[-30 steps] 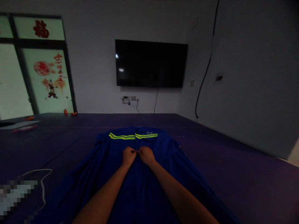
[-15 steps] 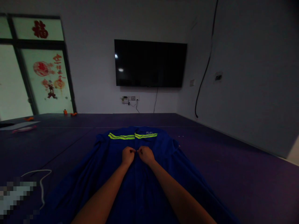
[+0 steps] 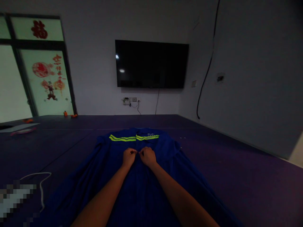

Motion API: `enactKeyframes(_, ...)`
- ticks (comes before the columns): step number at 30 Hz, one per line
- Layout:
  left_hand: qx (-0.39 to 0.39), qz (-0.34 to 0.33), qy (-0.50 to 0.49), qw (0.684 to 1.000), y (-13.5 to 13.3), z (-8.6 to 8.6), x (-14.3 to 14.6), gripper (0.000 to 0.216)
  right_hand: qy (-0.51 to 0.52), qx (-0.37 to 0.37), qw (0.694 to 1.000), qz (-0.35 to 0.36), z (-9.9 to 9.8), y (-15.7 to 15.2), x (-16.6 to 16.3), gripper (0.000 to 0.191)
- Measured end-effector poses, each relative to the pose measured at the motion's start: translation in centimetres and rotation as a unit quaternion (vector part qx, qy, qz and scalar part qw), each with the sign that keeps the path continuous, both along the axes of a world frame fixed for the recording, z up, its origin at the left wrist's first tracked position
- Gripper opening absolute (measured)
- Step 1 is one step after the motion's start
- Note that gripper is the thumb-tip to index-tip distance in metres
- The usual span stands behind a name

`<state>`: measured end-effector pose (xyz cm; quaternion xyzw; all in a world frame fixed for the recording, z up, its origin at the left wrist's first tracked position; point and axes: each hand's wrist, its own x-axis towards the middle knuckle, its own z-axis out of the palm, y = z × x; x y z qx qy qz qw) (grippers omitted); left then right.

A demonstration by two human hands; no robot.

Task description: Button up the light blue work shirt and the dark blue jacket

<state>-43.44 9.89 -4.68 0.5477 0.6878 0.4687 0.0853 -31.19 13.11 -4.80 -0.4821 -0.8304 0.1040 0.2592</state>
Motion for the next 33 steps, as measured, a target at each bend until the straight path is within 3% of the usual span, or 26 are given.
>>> enactKeyframes(33, -0.009, -0.006, 0.048, 0.999, -0.09, -0.15, 0.22, 0.008, 0.020, 0.012, 1.000, 0.004, -0.28, 0.07, -0.09, 0.020)
